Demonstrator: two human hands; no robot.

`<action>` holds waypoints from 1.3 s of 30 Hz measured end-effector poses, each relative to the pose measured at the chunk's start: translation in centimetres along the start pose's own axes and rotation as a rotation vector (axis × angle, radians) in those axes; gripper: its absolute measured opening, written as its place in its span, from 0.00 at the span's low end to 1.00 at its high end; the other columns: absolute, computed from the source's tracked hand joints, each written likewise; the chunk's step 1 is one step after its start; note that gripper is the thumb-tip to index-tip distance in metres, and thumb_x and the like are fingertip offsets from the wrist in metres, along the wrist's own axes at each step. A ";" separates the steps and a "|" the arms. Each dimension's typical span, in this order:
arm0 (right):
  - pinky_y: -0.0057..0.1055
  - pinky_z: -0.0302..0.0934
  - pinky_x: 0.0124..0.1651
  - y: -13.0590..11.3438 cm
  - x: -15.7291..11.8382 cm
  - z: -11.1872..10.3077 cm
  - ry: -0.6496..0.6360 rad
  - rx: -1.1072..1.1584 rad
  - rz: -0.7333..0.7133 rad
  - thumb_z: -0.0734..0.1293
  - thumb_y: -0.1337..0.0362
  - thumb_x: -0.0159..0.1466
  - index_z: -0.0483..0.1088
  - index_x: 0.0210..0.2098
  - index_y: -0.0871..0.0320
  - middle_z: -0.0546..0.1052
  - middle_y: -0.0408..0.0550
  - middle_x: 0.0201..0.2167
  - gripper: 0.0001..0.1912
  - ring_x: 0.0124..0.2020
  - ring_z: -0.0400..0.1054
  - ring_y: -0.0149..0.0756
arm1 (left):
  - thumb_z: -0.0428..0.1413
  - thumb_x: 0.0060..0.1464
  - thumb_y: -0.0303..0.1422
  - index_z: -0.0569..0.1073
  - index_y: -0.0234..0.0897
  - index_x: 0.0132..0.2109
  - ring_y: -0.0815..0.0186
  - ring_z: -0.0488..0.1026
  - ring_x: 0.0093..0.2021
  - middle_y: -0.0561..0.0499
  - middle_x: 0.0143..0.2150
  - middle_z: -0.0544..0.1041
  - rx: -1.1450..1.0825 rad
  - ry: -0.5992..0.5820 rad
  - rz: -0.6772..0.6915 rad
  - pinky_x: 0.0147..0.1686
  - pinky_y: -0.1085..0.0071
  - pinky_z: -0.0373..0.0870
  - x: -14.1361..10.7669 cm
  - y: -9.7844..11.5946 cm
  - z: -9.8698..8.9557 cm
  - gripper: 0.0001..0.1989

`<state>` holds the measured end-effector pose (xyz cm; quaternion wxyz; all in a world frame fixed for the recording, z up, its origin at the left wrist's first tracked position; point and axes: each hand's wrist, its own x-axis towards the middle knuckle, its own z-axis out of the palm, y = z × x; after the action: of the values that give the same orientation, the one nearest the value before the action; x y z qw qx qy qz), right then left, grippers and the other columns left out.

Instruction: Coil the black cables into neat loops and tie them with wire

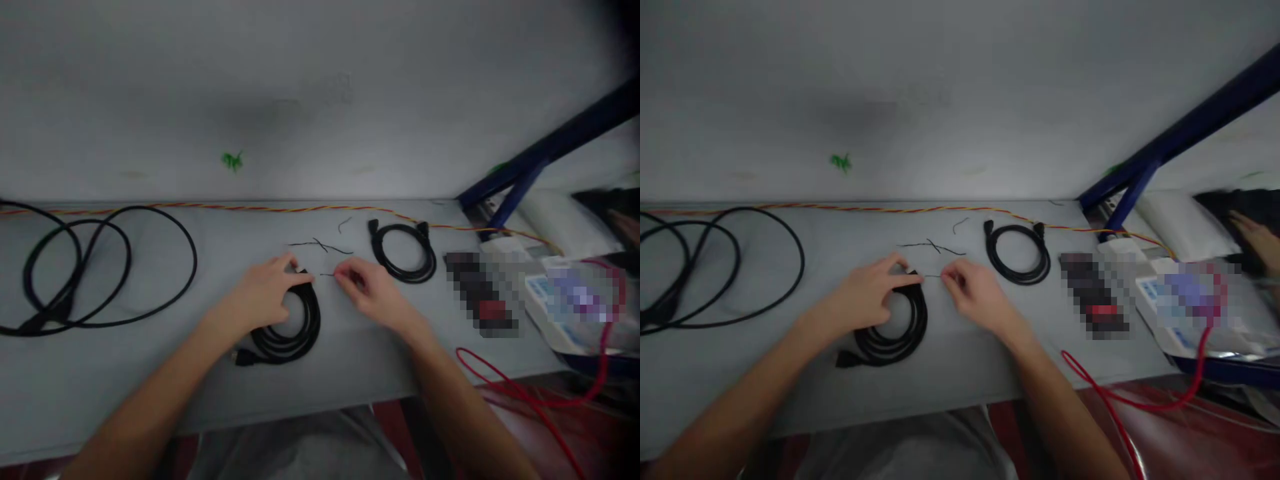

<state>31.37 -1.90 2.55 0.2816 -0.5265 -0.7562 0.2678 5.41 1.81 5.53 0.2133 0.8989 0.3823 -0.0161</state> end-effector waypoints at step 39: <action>0.36 0.68 0.36 -4.9 -7.8 5.1 0.155 -0.264 0.202 0.65 0.55 0.74 0.79 0.52 0.54 0.80 0.52 0.41 0.15 0.36 0.76 0.42 | 0.55 0.67 0.38 0.74 0.37 0.62 0.45 0.72 0.52 0.36 0.54 0.76 0.200 0.374 -0.516 0.46 0.51 0.76 -6.5 6.0 3.9 0.20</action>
<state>26.89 -11.34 1.32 0.2392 -0.6512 -0.7041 0.1514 5.50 -7.84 5.43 0.0390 0.7764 0.6263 0.0583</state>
